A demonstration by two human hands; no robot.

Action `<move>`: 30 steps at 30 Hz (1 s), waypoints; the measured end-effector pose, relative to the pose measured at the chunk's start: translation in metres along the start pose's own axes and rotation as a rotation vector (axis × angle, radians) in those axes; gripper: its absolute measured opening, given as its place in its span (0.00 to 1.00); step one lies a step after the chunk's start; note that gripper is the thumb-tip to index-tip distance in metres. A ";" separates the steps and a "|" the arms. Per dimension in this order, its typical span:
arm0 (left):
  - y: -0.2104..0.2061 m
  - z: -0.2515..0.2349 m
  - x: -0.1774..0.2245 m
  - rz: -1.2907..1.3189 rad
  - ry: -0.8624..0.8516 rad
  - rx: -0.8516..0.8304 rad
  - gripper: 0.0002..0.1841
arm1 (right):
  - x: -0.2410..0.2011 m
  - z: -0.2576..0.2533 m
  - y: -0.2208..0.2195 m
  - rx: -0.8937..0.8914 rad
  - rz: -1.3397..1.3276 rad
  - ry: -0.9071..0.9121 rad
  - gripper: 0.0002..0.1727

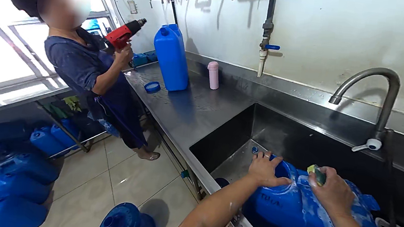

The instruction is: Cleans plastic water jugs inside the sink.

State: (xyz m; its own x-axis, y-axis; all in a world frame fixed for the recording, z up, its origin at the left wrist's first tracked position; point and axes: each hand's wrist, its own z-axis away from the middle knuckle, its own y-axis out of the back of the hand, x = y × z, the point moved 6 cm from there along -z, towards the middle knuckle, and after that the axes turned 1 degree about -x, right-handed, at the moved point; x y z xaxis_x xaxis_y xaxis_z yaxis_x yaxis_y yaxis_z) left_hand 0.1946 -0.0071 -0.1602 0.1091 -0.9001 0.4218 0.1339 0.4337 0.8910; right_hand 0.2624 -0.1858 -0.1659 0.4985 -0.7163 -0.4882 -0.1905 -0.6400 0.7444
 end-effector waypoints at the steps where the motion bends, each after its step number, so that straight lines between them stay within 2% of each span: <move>1: 0.000 0.000 0.000 0.002 0.000 0.001 0.44 | 0.000 0.000 0.000 0.008 -0.002 0.006 0.21; 14: 0.002 0.002 0.002 -0.005 0.023 -0.013 0.44 | -0.007 0.005 0.004 0.111 0.019 0.052 0.20; 22: 0.001 0.003 0.002 -0.018 0.039 -0.022 0.44 | -0.004 0.008 0.005 0.089 0.000 0.016 0.22; 23: 0.000 0.002 0.002 -0.020 0.040 -0.026 0.44 | -0.005 0.008 0.005 0.058 0.005 -0.020 0.25; 26: 0.000 0.000 0.002 -0.034 0.054 -0.036 0.44 | -0.020 0.005 0.004 -0.188 0.005 -0.226 0.30; 30: 0.003 -0.001 0.002 -0.050 0.064 -0.043 0.44 | -0.054 0.006 -0.016 -0.456 0.057 -0.116 0.28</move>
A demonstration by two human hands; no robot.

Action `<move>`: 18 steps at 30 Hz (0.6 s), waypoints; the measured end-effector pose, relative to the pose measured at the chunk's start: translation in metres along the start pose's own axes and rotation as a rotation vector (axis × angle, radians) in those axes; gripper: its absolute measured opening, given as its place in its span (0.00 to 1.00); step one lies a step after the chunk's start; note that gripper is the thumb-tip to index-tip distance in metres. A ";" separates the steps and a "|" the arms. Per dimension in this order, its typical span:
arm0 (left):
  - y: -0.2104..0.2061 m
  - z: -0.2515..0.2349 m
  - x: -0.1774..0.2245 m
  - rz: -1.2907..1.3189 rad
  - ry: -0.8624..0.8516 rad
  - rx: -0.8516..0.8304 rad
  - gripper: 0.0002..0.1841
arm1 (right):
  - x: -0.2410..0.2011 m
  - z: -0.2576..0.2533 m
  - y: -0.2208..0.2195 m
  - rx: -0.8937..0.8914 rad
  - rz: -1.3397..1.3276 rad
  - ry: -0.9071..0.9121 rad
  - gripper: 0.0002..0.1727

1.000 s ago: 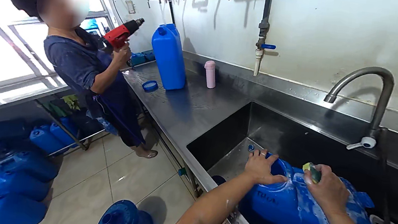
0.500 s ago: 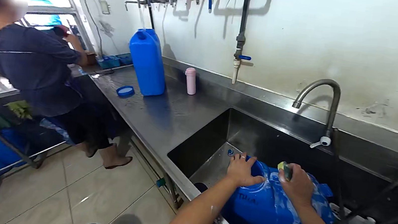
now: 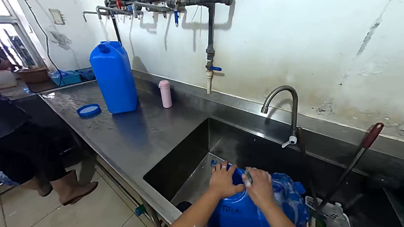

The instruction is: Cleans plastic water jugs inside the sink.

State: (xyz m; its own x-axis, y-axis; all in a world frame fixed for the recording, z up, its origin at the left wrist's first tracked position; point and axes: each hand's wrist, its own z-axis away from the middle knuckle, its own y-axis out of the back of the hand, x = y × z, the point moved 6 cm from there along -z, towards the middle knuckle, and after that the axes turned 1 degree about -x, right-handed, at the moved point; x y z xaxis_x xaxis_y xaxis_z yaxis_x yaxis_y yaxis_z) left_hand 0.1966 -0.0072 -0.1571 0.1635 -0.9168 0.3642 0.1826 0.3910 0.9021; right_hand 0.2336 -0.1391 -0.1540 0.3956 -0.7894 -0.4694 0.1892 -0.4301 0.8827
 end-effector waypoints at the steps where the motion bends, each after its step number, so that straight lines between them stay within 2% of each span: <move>1: -0.001 0.001 0.000 -0.002 -0.001 -0.006 0.43 | -0.003 -0.001 -0.003 -0.059 0.031 0.015 0.28; 4: 0.000 0.001 -0.001 -0.003 -0.009 0.002 0.44 | 0.011 -0.009 0.003 -0.100 0.053 0.030 0.27; 8: -0.002 0.000 -0.004 -0.004 -0.024 0.013 0.45 | 0.062 -0.016 0.032 -0.010 0.024 -0.133 0.28; 12: -0.002 -0.001 -0.004 -0.006 -0.021 -0.003 0.45 | 0.062 -0.016 0.031 0.038 0.055 -0.143 0.26; 18: 0.000 -0.001 -0.005 0.021 -0.041 0.019 0.45 | 0.061 -0.011 0.028 0.157 0.049 -0.065 0.25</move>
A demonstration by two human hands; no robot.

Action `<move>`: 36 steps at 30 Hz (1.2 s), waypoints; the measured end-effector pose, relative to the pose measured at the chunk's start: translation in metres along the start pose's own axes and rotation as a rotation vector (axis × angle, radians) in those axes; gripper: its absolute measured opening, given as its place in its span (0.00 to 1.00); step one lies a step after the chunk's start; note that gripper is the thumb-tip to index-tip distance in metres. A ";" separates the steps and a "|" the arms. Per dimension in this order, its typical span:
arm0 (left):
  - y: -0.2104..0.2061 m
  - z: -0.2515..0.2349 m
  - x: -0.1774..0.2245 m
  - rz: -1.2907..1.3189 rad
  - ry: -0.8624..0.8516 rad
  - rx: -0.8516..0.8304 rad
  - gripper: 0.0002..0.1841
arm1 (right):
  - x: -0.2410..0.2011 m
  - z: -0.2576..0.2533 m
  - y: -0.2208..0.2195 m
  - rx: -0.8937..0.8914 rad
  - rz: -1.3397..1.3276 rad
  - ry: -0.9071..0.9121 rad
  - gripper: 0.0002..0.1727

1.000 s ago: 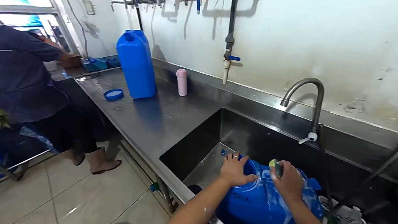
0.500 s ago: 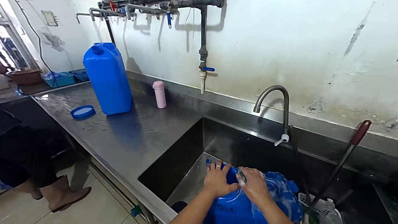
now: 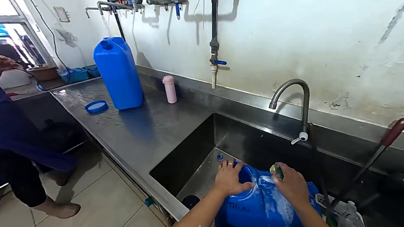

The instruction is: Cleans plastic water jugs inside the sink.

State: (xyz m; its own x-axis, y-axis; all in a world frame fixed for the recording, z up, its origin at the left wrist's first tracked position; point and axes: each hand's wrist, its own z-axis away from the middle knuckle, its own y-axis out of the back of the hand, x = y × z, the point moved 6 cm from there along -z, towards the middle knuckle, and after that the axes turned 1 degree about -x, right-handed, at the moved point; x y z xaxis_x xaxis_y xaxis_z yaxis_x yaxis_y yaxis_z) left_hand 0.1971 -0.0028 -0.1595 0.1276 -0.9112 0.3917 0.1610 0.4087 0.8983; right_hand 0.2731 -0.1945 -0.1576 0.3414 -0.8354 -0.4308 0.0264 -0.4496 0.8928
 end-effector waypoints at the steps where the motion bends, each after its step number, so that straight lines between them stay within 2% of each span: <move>1: 0.000 0.000 0.000 0.000 -0.001 -0.004 0.45 | 0.000 0.001 0.000 0.004 -0.004 -0.007 0.25; 13: 0.004 -0.003 -0.001 0.046 -0.052 0.031 0.40 | -0.001 0.007 0.003 -0.011 -0.029 -0.013 0.26; 23: 0.003 -0.006 -0.001 0.055 -0.061 0.046 0.38 | 0.003 0.011 0.002 0.085 -0.062 0.085 0.25; 27: 0.003 -0.006 -0.001 0.065 -0.059 0.056 0.37 | 0.003 0.010 0.003 0.081 -0.083 0.080 0.25; 31: 0.004 -0.006 -0.001 0.073 -0.056 0.050 0.37 | 0.005 0.012 0.003 0.127 -0.124 0.060 0.29; 36: 0.003 -0.004 -0.001 0.071 -0.047 0.045 0.37 | 0.004 0.014 0.004 0.102 -0.110 0.024 0.27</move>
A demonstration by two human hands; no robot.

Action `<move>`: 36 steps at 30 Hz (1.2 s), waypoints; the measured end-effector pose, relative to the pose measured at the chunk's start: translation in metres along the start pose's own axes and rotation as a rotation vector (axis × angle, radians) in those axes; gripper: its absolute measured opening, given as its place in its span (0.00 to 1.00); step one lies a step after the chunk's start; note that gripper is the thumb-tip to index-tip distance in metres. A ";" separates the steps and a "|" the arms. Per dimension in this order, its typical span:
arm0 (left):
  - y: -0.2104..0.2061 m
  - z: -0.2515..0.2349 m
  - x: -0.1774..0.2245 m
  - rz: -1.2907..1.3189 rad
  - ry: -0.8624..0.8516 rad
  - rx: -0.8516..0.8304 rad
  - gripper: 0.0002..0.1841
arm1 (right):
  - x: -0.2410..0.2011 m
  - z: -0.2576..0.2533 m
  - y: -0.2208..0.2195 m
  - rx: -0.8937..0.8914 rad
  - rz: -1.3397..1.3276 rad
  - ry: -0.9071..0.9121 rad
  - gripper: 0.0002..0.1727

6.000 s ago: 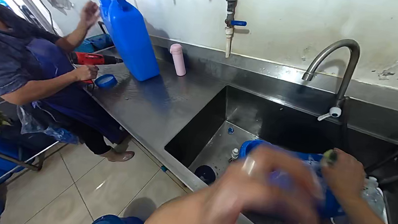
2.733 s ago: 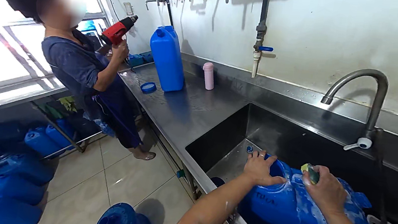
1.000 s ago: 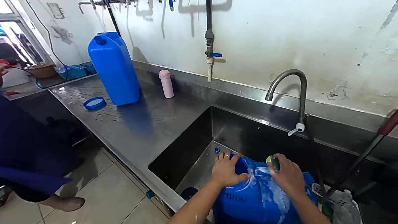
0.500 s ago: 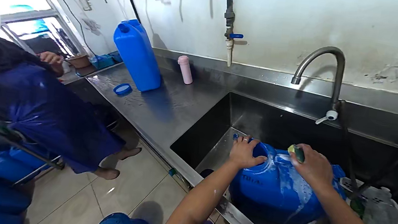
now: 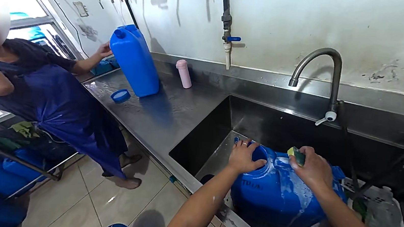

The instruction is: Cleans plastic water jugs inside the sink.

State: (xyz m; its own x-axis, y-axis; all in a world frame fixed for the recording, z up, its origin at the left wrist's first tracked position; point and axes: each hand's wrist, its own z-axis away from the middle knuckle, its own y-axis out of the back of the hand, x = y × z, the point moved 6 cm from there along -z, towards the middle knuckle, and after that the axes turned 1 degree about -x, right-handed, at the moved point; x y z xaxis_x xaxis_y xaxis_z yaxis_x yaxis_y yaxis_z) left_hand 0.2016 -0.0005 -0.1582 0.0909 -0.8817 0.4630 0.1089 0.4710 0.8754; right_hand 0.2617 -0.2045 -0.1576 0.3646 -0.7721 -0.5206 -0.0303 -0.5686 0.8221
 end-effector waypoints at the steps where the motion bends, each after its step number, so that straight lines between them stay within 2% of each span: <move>1: -0.002 0.001 0.000 -0.001 0.001 -0.005 0.37 | 0.001 0.001 -0.001 -0.014 0.009 -0.004 0.27; 11: -0.002 0.001 -0.002 0.017 -0.009 0.018 0.37 | 0.002 0.001 -0.002 0.018 -0.009 0.051 0.26; 18: 0.000 -0.001 -0.002 -0.001 -0.030 0.022 0.41 | 0.002 -0.001 -0.004 0.049 0.001 0.092 0.27; 27: 0.001 -0.001 -0.001 -0.007 -0.009 0.003 0.41 | 0.002 -0.002 -0.003 0.028 -0.022 0.042 0.28; 36: 0.001 -0.003 -0.001 -0.020 -0.012 -0.004 0.40 | 0.003 -0.002 -0.003 0.068 -0.021 0.079 0.26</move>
State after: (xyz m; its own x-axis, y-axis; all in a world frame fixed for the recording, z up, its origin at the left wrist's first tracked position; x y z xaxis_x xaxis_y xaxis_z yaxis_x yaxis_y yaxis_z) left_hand 0.2041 0.0007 -0.1584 0.0766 -0.8912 0.4471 0.1149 0.4533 0.8839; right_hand 0.2651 -0.2043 -0.1615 0.4379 -0.7368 -0.5151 -0.0843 -0.6041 0.7924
